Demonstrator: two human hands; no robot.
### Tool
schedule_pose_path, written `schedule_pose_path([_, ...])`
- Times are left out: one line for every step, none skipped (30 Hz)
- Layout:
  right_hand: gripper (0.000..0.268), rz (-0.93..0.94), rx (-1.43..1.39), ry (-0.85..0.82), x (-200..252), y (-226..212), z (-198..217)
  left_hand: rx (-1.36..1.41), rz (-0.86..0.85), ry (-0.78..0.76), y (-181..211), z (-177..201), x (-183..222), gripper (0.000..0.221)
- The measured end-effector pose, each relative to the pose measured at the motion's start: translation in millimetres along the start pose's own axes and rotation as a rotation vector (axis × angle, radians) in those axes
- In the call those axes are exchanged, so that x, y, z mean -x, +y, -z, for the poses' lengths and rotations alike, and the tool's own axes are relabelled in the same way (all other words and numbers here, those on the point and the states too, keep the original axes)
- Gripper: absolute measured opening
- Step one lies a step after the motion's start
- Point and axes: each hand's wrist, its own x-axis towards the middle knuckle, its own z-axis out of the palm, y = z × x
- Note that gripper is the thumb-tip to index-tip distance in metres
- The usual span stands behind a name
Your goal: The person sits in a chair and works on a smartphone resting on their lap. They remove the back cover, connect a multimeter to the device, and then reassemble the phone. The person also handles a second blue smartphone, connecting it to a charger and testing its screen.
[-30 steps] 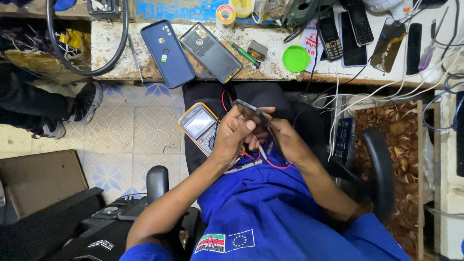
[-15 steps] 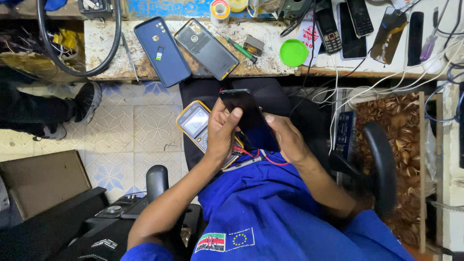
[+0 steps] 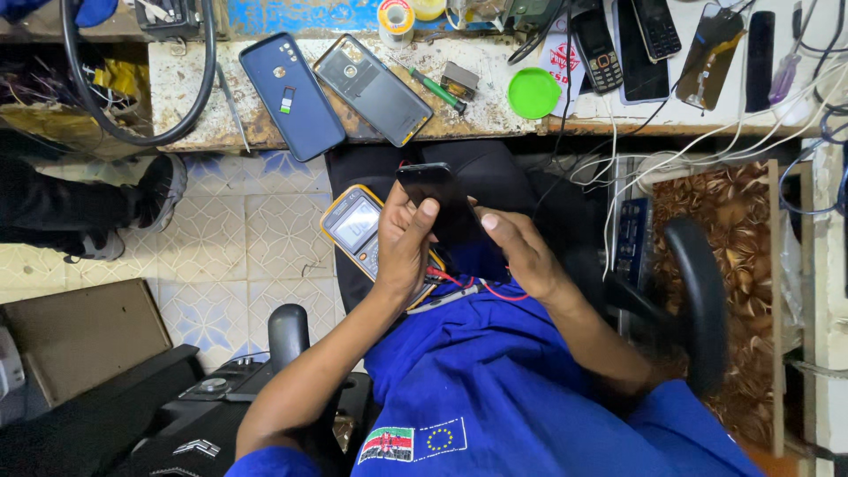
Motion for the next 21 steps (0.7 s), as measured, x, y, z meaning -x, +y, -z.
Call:
schedule_pose_path([0.04, -0.002, -0.001, 0.001, 0, 0, 1, -0.001, 0.003, 0.001, 1, -1, -1, 0.021])
schedule_pose_path([0.041, -0.006, -0.006, -0.008, 0, 0, 2, 0.005, 0.001, -0.008, 2, -1, -1, 0.021])
schedule_pose_path([0.042, -0.008, -0.011, -0.017, -1, 0, 3, 0.011, -0.003, -0.016, 3, -1, -2, 0.021])
schedule_pose_path([0.042, -0.008, -0.012, -0.017, -1, 2, 2, 0.01, -0.002, -0.016, 0, 2, -1, 0.021])
schedule_pose_path([0.042, -0.013, -0.025, -0.003, -1, 3, 1, -0.02, -0.011, -0.005, -3, 5, -1, 0.02])
schedule_pose_path([0.043, -0.017, -0.038, 0.011, -1, 5, -1, -0.049, -0.019, 0.007, -6, 8, -1, 0.02])
schedule_pose_path([0.043, -0.014, -0.037, 0.01, 6, 39, 7, -0.049, -0.022, 0.006, -4, 5, 0, 0.02])
schedule_pose_path([0.04, -0.045, -0.119, 0.078, 12, 74, 14, -0.057, -0.026, 0.009, -1, 2, 1, 0.02])
schedule_pose_path([0.039, -0.077, -0.201, 0.147, 19, 108, 22, -0.065, -0.027, 0.013, 2, -1, 2, 0.021])
schedule_pose_path([0.039, -0.075, -0.201, 0.148, 15, 77, 10, -0.065, -0.028, 0.011, -9, 10, 1, 0.021])
schedule_pose_path([0.039, -0.125, -0.432, 0.121, 11, 46, -1, -0.056, -0.016, -0.005, -20, 22, 0, 0.02])
schedule_pose_path([0.044, -0.175, -0.662, 0.091, 6, 15, -12, -0.047, -0.005, -0.021, -31, 33, -1, 0.021])
schedule_pose_path([0.044, -0.17, -0.661, 0.096, 10, 26, -5, -0.045, -0.004, -0.028, -24, 27, 0, 0.021])
schedule_pose_path([0.053, -0.219, -0.756, 0.157, 14, 37, 3, -0.056, 0.03, -0.082, -18, 22, 1, 0.034])
schedule_pose_path([0.065, -0.271, -0.852, 0.219, 19, 48, 11, -0.066, 0.067, -0.135, -11, 16, 3, 0.049])
schedule_pose_path([0.065, -0.268, -0.851, 0.226, 14, 34, 21, -0.064, 0.071, -0.14, -7, 16, 3, 0.049])
schedule_pose_path([0.073, -0.082, -0.742, 0.292, 9, 20, 33, -0.175, -0.002, -0.143, -4, 13, 3, 0.05])
schedule_pose_path([0.081, 0.102, -0.628, 0.354, 4, 4, 46, -0.287, -0.076, -0.145, -2, 10, 3, 0.05])
schedule_pose_path([0.081, 0.11, -0.616, 0.369, 2, 8, 55, -0.275, -0.071, -0.161, 2, 9, 4, 0.05])
schedule_pose_path([0.081, 0.412, -0.36, 0.748, 0, 10, 65, -0.339, -0.087, -0.144, 5, 7, 6, 0.044])
schedule_pose_path([0.082, 0.706, -0.073, 1.123, 1, 13, 75, -0.404, -0.097, -0.135, 8, 5, 7, 0.038])
